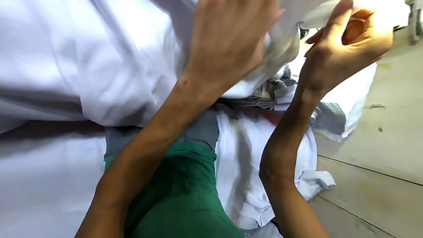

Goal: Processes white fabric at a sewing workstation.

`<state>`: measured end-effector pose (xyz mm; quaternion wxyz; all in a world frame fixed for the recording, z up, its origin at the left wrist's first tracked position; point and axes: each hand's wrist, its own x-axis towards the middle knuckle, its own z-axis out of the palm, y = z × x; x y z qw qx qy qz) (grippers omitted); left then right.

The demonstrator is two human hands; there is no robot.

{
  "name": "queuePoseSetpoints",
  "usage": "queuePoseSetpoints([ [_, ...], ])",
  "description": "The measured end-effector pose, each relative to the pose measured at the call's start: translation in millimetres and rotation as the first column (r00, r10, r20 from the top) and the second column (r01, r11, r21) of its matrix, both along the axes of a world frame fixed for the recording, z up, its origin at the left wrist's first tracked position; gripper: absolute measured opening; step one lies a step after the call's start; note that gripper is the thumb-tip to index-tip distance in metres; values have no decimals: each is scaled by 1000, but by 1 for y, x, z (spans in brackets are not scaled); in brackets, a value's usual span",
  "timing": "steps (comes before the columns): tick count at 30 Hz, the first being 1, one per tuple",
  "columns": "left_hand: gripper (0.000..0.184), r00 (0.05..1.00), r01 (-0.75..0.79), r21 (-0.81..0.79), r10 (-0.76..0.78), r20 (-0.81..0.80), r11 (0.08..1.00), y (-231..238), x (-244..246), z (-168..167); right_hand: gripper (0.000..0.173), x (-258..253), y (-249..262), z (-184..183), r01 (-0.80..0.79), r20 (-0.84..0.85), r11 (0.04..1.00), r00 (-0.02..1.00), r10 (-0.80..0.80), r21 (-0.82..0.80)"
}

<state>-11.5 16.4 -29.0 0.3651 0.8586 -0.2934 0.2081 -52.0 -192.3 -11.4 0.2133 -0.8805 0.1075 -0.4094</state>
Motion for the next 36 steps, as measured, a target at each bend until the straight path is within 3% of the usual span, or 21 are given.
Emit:
queuePoseSetpoints([
  [3, 42, 990, -98, 130, 110, -84, 987, 14, -5, -21, 20, 1, -2, 2, 0, -10, 1000, 1000, 1, 9],
  [8, 45, 996, -70, 270, 82, -31, 960, 21, 8, -29, 20, 2, -2, 3, 15, -27, 1000, 1000, -15, -13],
  [12, 18, 990, -94, 224, 66, 128, 970, 10, 20, -37, 22, 6, -1, 3, 60, -26, 998, 998, -60, -13],
  [21, 17, 968, 65, 237, -119, 220, 969, 37, 1, -13, 25, 5, -3, 6, 68, -34, 997, 997, -69, -27],
  [27, 17, 990, 7, 305, -50, 134, 952, 40, 14, 2, 26, 7, -4, 5, 83, -29, 996, 996, -84, -29],
  [29, 24, 995, 45, 323, -73, 75, 945, 35, 15, 10, 26, 7, -6, 6, 88, -56, 996, 994, -90, -31],
  [32, 29, 961, 195, 268, -239, 141, 944, 13, 4, 10, 28, 8, -8, 8, 105, -88, 994, 990, -109, -43],
  [36, 43, 929, 208, 365, -300, 217, 907, -34, -10, -18, 28, 9, -9, 8, 115, -102, 990, 987, -122, -76],
])
